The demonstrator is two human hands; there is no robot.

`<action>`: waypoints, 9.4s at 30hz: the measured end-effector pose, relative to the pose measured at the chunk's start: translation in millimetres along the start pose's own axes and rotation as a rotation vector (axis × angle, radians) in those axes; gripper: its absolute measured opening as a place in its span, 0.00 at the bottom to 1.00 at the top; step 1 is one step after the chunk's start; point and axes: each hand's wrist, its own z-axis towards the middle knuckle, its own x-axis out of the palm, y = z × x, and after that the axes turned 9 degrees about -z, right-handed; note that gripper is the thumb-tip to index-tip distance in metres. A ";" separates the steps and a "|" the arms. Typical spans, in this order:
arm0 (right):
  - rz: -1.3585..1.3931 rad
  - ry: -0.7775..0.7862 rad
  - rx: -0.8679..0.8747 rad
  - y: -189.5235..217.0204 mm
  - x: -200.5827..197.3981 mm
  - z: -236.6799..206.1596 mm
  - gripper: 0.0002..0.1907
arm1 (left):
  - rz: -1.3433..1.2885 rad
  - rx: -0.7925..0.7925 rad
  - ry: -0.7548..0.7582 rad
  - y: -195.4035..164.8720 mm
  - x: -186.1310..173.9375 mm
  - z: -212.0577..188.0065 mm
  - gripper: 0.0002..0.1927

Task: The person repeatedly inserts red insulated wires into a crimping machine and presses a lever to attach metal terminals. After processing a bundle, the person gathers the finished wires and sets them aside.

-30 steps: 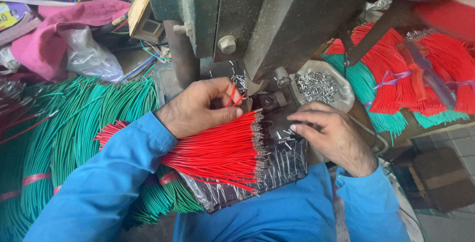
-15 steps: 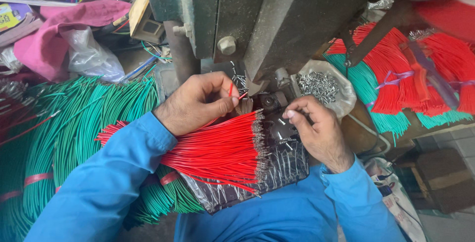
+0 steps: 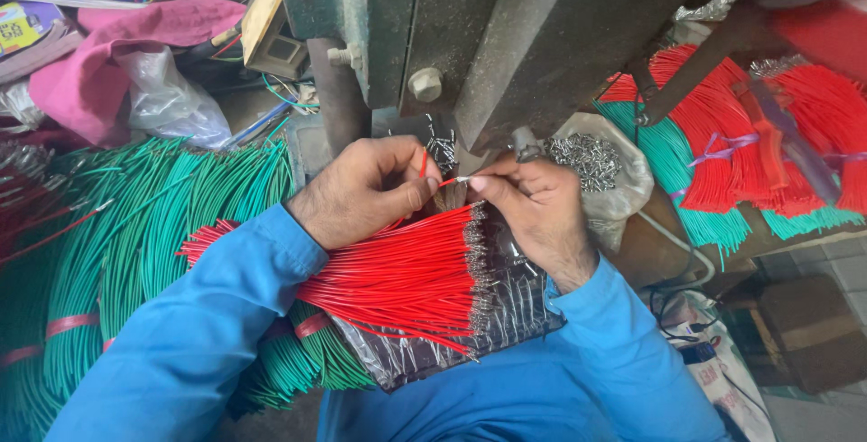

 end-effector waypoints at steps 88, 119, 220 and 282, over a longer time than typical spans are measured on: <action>-0.026 -0.175 0.002 -27.8 -15.2 -50.6 0.07 | 0.509 0.208 0.140 -16.6 -4.6 -4.3 0.08; 0.047 -0.225 -0.131 -38.0 -13.3 -41.0 0.06 | 1.614 0.495 -0.626 -60.5 39.7 -219.5 0.10; -1.209 -0.327 0.217 -34.1 -180.1 -41.0 0.24 | 0.681 0.751 -0.434 126.8 99.6 -120.1 0.14; -0.588 -1.213 -0.759 3.0 -325.7 -7.3 0.28 | 0.548 0.752 -0.482 59.1 113.4 -111.1 0.16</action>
